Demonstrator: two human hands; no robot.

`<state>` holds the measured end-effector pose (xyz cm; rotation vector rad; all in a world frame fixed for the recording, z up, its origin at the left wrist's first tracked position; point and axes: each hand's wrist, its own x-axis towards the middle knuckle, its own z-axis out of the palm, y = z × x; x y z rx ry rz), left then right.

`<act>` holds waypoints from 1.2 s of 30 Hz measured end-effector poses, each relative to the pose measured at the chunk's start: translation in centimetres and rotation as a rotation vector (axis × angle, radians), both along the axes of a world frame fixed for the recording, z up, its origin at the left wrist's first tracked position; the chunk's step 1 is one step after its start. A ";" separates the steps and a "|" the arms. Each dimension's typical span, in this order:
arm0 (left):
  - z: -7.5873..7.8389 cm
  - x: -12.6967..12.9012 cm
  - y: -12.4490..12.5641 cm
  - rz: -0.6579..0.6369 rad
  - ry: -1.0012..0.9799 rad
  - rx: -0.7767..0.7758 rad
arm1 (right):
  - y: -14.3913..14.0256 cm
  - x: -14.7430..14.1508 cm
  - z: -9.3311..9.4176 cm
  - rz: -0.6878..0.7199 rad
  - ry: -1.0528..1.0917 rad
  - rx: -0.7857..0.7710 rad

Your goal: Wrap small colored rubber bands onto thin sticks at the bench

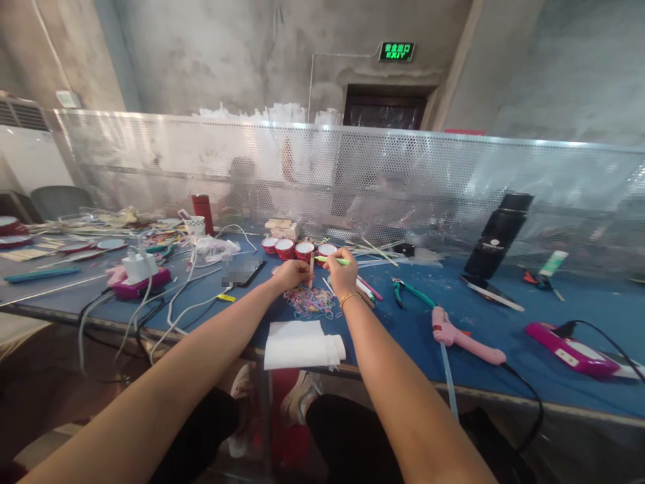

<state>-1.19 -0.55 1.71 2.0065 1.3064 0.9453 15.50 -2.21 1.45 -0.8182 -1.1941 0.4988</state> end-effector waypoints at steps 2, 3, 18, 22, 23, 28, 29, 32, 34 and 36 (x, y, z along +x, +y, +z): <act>-0.1 -0.1 0.0 0.000 0.001 0.004 | -0.2 0.2 -0.1 -0.018 -0.032 -0.002; -0.1 -0.1 0.0 0.002 0.008 0.011 | -0.3 0.2 -0.2 -0.022 -0.051 -0.002; -0.6 -0.1 0.5 0.014 0.000 0.020 | 0.4 -0.2 -0.9 -0.012 -0.122 -0.050; -0.1 -0.1 -0.1 0.021 -0.012 -0.008 | 0.2 -0.1 -0.8 -0.056 -0.110 -0.053; 0.0 -0.1 -0.1 0.023 -0.009 -0.007 | 0.2 -0.1 -0.8 -0.064 -0.104 -0.046; 0.1 -0.1 -0.2 0.033 0.001 0.010 | 0.1 -0.4 -0.7 -0.015 -0.138 -0.018; 0.0 -0.1 -0.2 0.034 -0.004 0.009 | 0.1 -0.5 -0.7 -0.012 -0.148 -0.021; -0.1 0.0 -0.1 0.034 -0.016 -0.009 | 0.0 -0.5 -0.6 -0.060 -0.157 -0.024; -0.2 -0.1 0.1 0.036 -0.018 -0.023 | -0.1 -0.5 -0.6 -0.091 -0.152 -0.015; -0.3 -0.1 0.2 0.042 -0.013 -0.020 | -0.2 -0.5 -0.6 -0.073 -0.148 -0.012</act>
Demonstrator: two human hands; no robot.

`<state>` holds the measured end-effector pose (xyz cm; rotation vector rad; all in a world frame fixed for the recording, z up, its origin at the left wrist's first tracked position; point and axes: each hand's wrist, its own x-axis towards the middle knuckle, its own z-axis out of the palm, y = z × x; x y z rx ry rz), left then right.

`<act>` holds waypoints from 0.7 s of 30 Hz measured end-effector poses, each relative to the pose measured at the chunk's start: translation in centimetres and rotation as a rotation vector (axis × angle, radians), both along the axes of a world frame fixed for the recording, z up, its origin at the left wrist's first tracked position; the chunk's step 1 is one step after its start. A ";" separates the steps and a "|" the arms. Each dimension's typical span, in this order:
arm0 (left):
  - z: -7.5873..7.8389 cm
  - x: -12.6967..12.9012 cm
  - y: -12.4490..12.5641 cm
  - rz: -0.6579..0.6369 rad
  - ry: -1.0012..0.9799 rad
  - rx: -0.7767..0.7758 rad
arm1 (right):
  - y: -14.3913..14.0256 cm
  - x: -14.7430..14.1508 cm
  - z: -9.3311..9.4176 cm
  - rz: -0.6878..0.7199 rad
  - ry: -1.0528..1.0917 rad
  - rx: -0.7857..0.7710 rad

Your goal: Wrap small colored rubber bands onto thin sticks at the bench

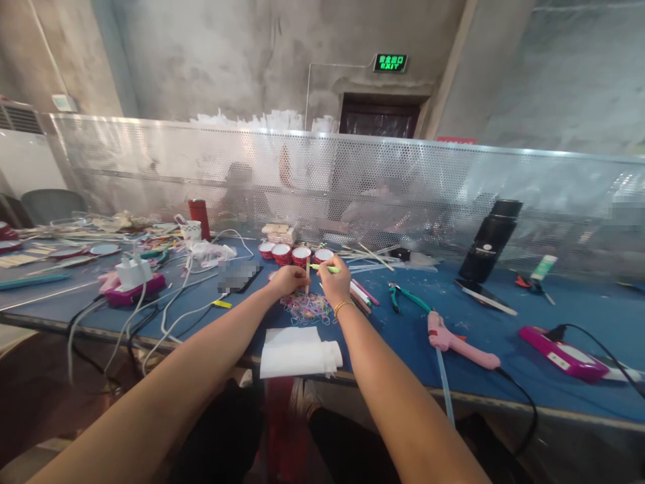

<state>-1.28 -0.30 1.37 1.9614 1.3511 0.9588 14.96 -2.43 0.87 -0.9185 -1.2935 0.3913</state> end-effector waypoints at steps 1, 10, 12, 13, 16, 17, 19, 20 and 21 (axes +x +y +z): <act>-0.1 0.0 0.1 0.003 0.006 0.011 | 0.0 0.0 0.0 0.024 -0.003 -0.005; -0.8 -0.3 0.9 -0.007 0.016 0.011 | -0.3 -0.2 0.2 0.009 -0.033 -0.001; -0.9 -0.4 0.9 -0.007 0.017 0.004 | -0.5 -0.2 0.2 0.032 -0.046 0.003; -0.9 -0.4 0.9 -0.008 0.017 -0.003 | -0.5 -0.3 0.2 0.036 -0.053 -0.002; -1.0 -0.4 0.9 -0.001 0.017 0.001 | -0.7 -0.2 0.3 0.012 -0.044 -0.030; -1.0 -0.4 1.0 -0.003 0.016 0.003 | -0.7 -0.2 0.4 0.003 -0.035 -0.035; -1.1 -0.4 1.1 -0.011 0.012 -0.003 | -0.9 -0.1 0.5 -0.003 -0.024 -0.034; -1.2 -0.4 1.2 -0.018 0.007 -0.008 | -0.9 -0.1 0.5 0.002 -0.023 -0.032; -1.3 -0.4 1.3 -0.023 0.003 -0.014 | -1.0 -0.1 0.5 0.007 -0.024 -0.029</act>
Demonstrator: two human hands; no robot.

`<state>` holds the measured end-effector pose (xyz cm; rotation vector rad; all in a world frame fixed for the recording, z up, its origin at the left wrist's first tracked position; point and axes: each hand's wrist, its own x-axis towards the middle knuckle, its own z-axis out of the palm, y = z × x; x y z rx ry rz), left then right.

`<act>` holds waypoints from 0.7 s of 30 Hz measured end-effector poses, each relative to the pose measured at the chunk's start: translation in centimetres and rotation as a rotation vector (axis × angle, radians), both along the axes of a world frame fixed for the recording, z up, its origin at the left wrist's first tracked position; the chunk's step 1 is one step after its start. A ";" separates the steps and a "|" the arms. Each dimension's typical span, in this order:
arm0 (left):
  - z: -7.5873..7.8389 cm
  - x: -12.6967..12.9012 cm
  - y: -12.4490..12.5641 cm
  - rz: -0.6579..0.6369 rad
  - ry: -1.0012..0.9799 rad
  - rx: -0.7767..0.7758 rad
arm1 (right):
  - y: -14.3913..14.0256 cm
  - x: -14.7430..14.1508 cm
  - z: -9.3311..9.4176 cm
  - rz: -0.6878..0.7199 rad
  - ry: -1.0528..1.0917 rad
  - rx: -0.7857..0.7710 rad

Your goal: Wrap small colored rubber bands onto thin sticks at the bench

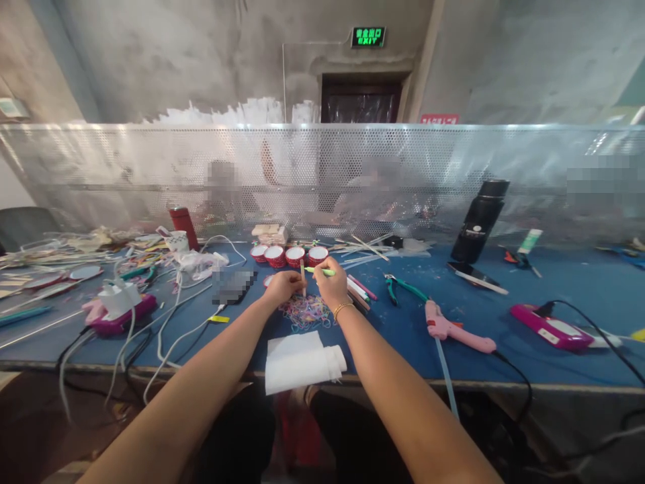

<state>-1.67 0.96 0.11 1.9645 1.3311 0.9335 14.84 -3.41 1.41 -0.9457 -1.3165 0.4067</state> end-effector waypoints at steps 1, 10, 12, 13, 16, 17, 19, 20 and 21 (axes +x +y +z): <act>0.0 0.0 0.0 -0.006 -0.005 0.003 | -0.1 0.0 0.0 0.007 -0.004 0.000; 0.1 0.3 -0.2 -0.018 -0.041 -0.033 | 0.0 0.1 -0.2 -0.035 -0.041 -0.013; 0.0 0.3 -0.1 -0.007 -0.032 -0.015 | 0.0 0.1 -0.1 -0.010 -0.029 -0.001; -0.1 0.2 0.0 0.004 -0.037 -0.007 | 0.0 0.0 -0.1 0.002 -0.026 0.004; -0.2 0.2 0.1 0.002 -0.054 -0.017 | 0.0 -0.1 0.0 0.005 -0.037 0.000; -0.2 0.2 0.1 0.000 -0.057 -0.025 | 0.0 -0.1 0.0 -0.009 -0.039 -0.005; -0.2 0.1 0.1 -0.006 -0.062 -0.031 | -0.1 0.0 0.2 -0.033 -0.028 -0.011; -0.2 0.1 0.0 -0.015 -0.062 -0.028 | -0.1 0.0 0.2 -0.034 -0.016 -0.012; -0.2 0.1 0.0 -0.026 -0.060 -0.017 | -0.2 0.0 0.3 -0.024 -0.004 -0.014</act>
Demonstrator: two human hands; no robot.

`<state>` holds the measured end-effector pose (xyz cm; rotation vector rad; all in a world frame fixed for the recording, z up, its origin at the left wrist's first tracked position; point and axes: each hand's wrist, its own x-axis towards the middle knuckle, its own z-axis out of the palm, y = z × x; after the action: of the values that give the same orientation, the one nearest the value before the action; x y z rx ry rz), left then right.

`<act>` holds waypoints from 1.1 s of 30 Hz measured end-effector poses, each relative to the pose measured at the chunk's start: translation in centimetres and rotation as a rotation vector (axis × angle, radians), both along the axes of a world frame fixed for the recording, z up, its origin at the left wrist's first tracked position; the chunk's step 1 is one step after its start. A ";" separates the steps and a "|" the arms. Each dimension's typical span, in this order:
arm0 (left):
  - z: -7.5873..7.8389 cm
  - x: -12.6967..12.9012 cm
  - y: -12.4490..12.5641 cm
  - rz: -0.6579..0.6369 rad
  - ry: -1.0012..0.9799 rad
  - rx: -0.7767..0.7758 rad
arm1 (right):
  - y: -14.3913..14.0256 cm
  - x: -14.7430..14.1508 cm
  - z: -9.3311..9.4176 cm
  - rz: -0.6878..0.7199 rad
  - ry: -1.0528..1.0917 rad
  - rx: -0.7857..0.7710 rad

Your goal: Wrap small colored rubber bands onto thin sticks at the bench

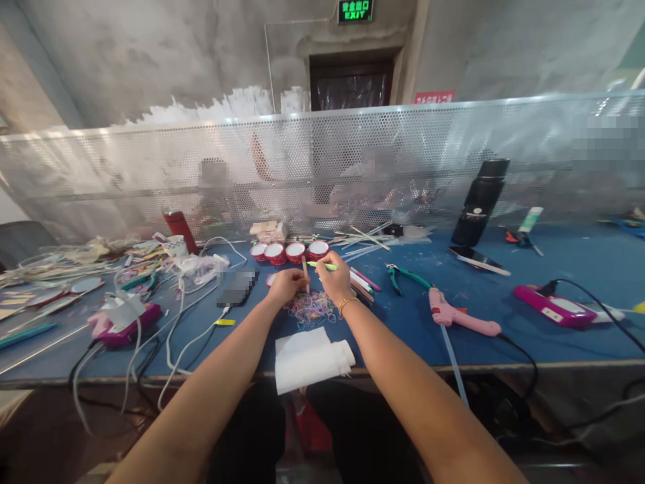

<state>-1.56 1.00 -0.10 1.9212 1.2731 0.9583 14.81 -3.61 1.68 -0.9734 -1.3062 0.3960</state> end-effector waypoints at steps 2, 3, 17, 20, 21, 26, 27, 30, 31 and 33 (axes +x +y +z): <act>0.0 0.0 0.0 -0.011 0.016 0.025 | -0.1 -0.1 0.1 0.045 0.015 -0.008; 0.1 -0.1 0.0 -0.005 0.029 0.035 | -0.1 -0.1 0.1 0.065 0.017 -0.015; 0.5 0.1 -0.5 0.000 0.062 0.040 | 0.0 -0.2 -0.1 0.071 -0.020 -0.016; 0.6 0.0 -0.7 0.001 0.042 0.040 | 0.0 -0.1 -0.2 0.032 -0.017 -0.014; 0.6 0.0 -0.7 0.001 0.038 0.034 | 0.0 -0.1 -0.2 0.017 -0.010 -0.013; 0.8 0.0 -1.0 0.002 0.074 0.046 | -0.1 -0.1 -0.2 0.033 -0.023 0.003; 0.9 0.0 -1.0 0.006 0.083 0.053 | 0.0 -0.2 -0.2 0.046 -0.028 0.001; 0.9 -0.1 -1.1 0.014 0.096 0.060 | 0.0 -0.3 -0.2 0.055 -0.029 -0.021; 1.0 -0.1 -1.1 0.011 0.097 0.058 | -0.1 -0.3 -0.2 0.045 -0.026 -0.029; 1.0 -0.1 -1.2 0.008 0.090 0.053 | -0.2 -0.3 -0.2 0.021 -0.021 -0.034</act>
<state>-1.65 -0.19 0.94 2.0216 1.3198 0.9270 14.53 -3.77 1.52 -0.9952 -1.3330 0.4259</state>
